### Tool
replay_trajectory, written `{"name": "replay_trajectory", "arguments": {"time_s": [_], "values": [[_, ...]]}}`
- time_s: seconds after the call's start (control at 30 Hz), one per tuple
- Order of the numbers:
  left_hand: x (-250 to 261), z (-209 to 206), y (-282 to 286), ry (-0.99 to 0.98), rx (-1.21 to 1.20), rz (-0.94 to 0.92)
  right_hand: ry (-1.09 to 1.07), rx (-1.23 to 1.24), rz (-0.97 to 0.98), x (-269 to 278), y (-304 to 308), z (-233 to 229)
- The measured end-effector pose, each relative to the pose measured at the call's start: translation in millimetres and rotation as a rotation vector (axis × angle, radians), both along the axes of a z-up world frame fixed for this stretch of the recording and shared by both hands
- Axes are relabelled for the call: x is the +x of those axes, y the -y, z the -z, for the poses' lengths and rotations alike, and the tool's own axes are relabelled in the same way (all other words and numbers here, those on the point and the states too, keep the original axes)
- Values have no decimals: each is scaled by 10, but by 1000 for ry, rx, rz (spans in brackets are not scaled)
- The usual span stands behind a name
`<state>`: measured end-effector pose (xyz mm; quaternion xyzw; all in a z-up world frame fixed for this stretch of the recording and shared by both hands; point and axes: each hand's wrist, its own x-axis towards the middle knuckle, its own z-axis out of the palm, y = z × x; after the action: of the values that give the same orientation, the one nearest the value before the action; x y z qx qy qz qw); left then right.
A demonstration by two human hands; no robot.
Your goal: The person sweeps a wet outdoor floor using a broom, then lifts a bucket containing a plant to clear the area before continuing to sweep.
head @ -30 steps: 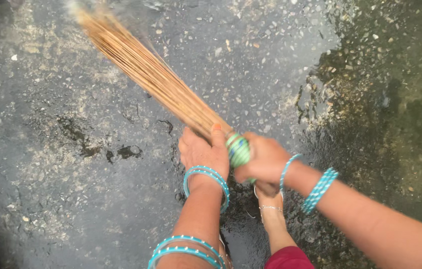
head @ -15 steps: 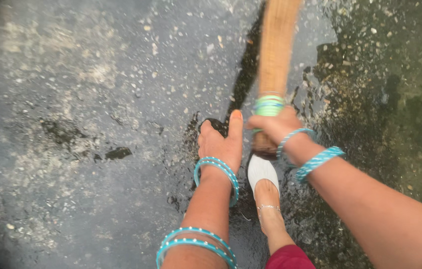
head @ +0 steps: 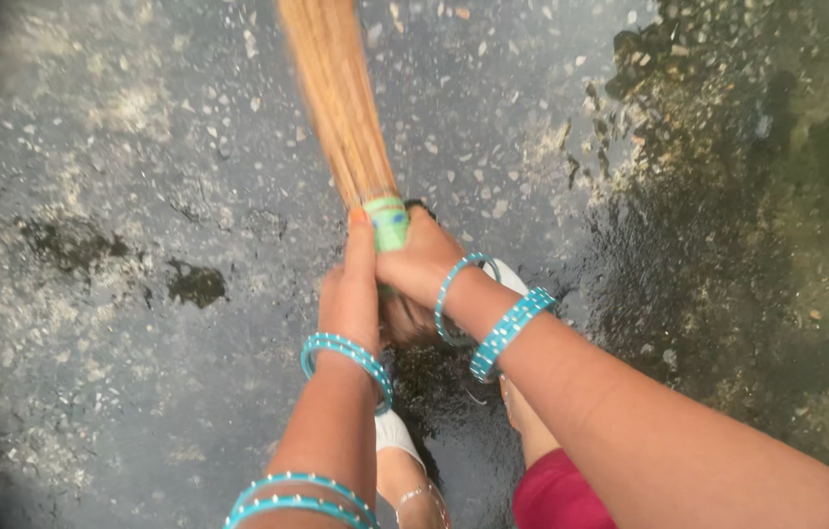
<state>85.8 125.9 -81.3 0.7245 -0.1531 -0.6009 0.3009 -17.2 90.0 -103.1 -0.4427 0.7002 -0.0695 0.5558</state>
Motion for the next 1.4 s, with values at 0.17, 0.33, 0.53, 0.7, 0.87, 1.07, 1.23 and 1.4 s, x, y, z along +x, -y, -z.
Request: {"name": "replay_trajectory", "arguments": {"time_s": [0.17,0.33,0.53,0.7,0.87,1.07,1.23,1.4], "values": [[-214,-97,179,171,123,65,-176,97,-123,-414,-70,-446],[-395,-232,388,214,15,164,54,-102,209,-801,-265,-678],[-344,-363,512,196,32,179,143,-149,637,-1107,-58,-648],[-178,-208,405,232,58,151,258,66,738,-943,142,-477],[78,-109,197,362,131,149,-124,151,1,-309,-69,-408],[143,-215,194,315,101,66,-162,28,-390,-216,320,-697],[67,-383,299,262,84,121,-250,-210,-335,-734,457,-883],[96,-390,366,284,55,88,-207,-197,128,-954,265,-753]]}}
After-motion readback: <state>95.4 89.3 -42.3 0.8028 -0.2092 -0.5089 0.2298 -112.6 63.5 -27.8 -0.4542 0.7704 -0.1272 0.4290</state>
